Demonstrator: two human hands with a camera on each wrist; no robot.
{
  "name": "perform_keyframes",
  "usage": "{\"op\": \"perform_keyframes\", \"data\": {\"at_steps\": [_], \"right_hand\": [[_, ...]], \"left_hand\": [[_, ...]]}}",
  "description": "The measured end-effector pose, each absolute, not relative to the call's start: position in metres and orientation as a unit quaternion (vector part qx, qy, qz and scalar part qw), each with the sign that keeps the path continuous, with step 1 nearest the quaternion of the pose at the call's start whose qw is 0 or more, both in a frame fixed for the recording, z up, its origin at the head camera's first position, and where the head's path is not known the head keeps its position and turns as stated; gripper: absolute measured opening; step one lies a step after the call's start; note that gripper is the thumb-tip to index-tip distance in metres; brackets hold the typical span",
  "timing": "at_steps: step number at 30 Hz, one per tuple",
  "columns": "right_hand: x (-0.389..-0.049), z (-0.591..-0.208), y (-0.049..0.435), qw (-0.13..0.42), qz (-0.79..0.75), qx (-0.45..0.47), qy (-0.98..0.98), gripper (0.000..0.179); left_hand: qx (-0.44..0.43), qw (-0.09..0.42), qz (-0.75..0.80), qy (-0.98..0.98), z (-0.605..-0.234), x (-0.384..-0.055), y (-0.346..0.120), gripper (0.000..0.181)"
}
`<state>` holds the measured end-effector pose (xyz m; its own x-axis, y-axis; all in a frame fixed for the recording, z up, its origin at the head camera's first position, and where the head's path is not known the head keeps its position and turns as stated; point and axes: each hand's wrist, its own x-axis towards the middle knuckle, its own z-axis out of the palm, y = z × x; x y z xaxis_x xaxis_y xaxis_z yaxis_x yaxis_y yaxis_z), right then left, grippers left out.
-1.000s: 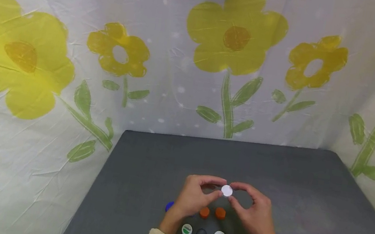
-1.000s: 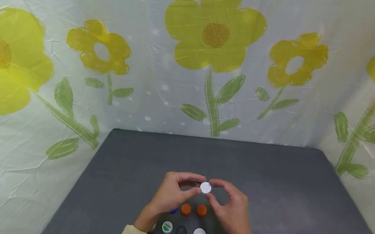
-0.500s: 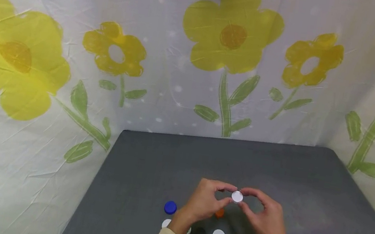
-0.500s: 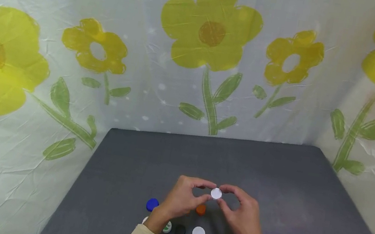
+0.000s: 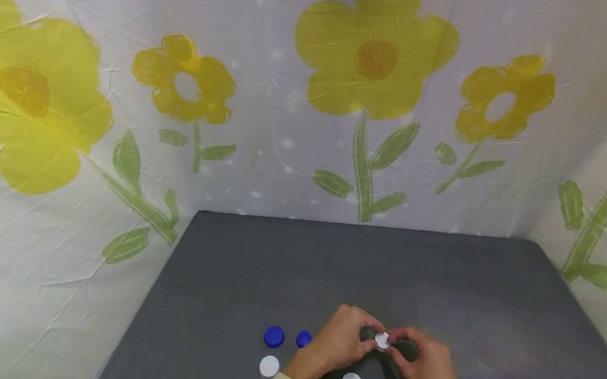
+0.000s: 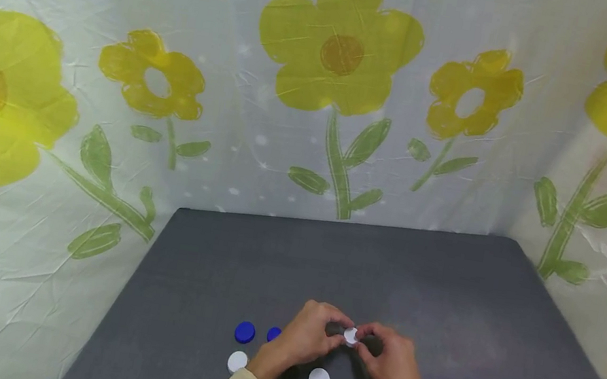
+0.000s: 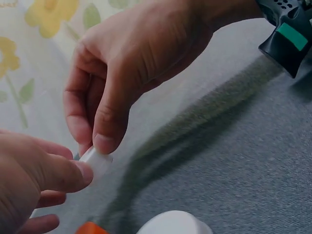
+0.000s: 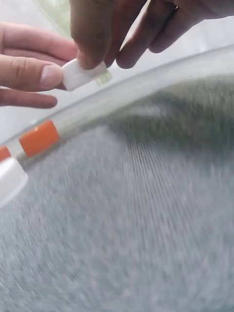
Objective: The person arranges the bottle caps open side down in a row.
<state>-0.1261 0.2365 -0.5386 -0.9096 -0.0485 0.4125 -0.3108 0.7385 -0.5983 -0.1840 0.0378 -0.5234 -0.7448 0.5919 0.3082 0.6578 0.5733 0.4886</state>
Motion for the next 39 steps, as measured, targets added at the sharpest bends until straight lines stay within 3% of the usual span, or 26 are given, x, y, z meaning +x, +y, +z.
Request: {"op": "perform_keyframes", "data": {"at_steps": [12,20,25,31,39], "right_hand": [[-0.131,-0.550,0.227,0.155,0.348,0.092,-0.920,0.030],[-0.132,-0.552,0.227,0.135,0.343,0.096,-0.924,0.030],[-0.134,-0.549,0.232,0.176,0.339,0.116,-0.917,0.032],[-0.141,-0.527,0.249,0.237,0.318,0.129,-0.909,0.023],[-0.153,-0.487,0.281,0.281,0.249,0.171,-0.911,0.031]], "left_hand": [[-0.323,0.067,-0.259,-0.908,-0.542,-0.182,0.036,0.023],[-0.306,0.046,-0.260,-0.915,-0.546,-0.180,0.034,0.025],[-0.304,0.044,-0.280,-0.909,-0.535,-0.182,0.019,0.032],[-0.260,0.056,-0.282,-0.922,-0.501,-0.190,-0.017,0.035],[-0.214,0.125,-0.239,-0.939,-0.456,-0.205,-0.080,0.039]]}}
